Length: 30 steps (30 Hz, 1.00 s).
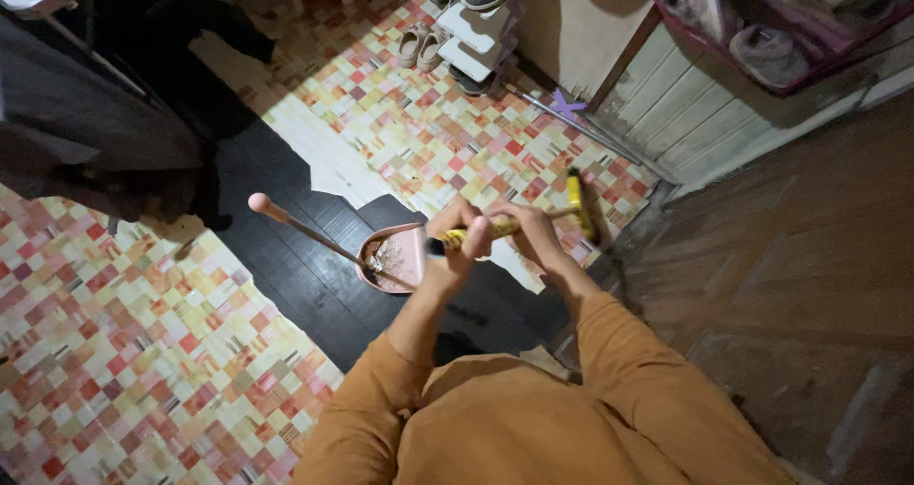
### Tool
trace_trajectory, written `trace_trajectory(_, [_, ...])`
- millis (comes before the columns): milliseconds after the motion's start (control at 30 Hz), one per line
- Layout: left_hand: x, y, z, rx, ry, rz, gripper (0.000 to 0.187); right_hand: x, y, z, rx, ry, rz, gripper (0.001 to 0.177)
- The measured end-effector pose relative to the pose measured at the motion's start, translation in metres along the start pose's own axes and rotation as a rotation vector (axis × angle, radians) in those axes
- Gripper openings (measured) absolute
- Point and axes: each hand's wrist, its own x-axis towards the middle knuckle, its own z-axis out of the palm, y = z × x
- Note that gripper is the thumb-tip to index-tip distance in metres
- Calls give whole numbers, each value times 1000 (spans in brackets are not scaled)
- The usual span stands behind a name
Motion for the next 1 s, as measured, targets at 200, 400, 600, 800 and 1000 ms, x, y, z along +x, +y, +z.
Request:
trace_trajectory(200, [-40,-110,20,190,-241,14,27,-45,49,2,-345,-213,400,22])
trace_trajectory(400, [-75,-117,19,110,-334,-127,30,-77,39,14,-184,-41,248,27])
trace_trajectory(600, [-40,-72,14,176,-251,-120,31,-66,51,23,18,-120,264,22])
trace_trajectory(800, [-8,30,9,202,-215,-140,32,-24,-19,48,263,-42,134,30])
trace_trajectory(1000, [-1,106,28,256,-349,-146,33,-35,-84,54,668,48,-12,30])
